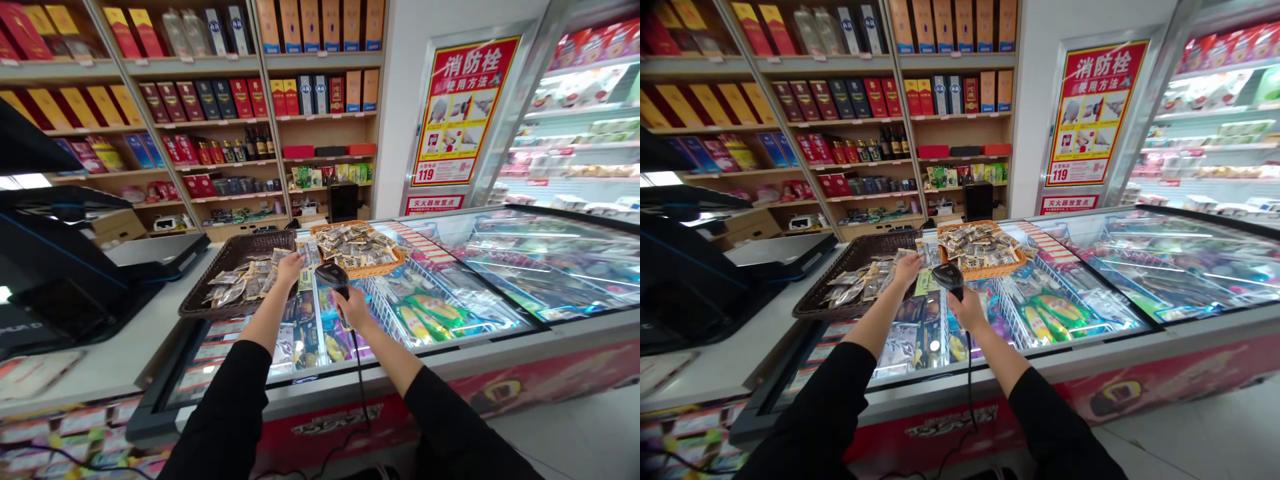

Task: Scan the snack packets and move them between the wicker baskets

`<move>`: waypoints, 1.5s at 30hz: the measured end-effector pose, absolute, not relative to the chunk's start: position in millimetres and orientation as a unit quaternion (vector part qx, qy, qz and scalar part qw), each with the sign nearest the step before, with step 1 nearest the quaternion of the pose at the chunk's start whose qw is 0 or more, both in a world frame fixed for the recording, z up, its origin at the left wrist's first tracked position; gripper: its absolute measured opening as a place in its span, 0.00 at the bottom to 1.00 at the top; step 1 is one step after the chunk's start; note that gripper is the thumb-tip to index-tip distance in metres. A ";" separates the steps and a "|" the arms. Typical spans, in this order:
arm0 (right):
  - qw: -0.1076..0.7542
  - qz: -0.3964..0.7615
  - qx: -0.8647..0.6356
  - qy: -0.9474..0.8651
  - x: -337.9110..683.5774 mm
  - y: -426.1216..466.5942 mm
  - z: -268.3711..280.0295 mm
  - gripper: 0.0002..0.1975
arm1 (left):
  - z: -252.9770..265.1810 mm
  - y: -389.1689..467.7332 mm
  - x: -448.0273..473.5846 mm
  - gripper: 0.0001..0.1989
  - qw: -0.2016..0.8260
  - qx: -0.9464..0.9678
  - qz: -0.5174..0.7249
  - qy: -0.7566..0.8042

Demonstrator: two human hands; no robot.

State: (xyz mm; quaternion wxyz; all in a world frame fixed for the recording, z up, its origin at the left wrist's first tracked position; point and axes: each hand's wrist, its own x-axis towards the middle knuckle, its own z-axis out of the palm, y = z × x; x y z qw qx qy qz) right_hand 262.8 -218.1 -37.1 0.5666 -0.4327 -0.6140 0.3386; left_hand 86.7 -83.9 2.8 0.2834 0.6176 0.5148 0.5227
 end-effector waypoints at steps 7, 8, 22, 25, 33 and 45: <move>0.621 0.414 -0.397 -0.533 265.6 -213.3 -47.4 0.16 | 18.7 -101.3 84.9 0.18 0.131 0.639 0.506 0.564; 0.636 0.428 -0.392 -0.509 267.2 -212.5 -49.0 0.17 | 21.9 -106.2 82.4 0.20 0.075 0.635 0.506 0.578; 0.702 0.458 -0.353 -0.416 301.3 -204.3 -44.4 0.20 | 34.4 -117.4 60.1 0.21 0.011 0.659 0.188 0.728; 0.747 0.423 -0.361 -0.364 334.7 -191.8 -38.5 0.19 | 42.1 -119.5 75.6 0.24 -0.018 0.692 0.241 0.680; 0.785 0.400 -0.400 -0.253 383.3 -176.2 -53.5 0.23 | 35.8 -96.0 206.5 0.18 0.099 0.818 0.277 0.495; 0.781 0.386 -0.410 -0.270 375.7 -169.3 -55.5 0.19 | 19.8 -50.4 281.5 0.05 0.156 0.831 0.246 0.474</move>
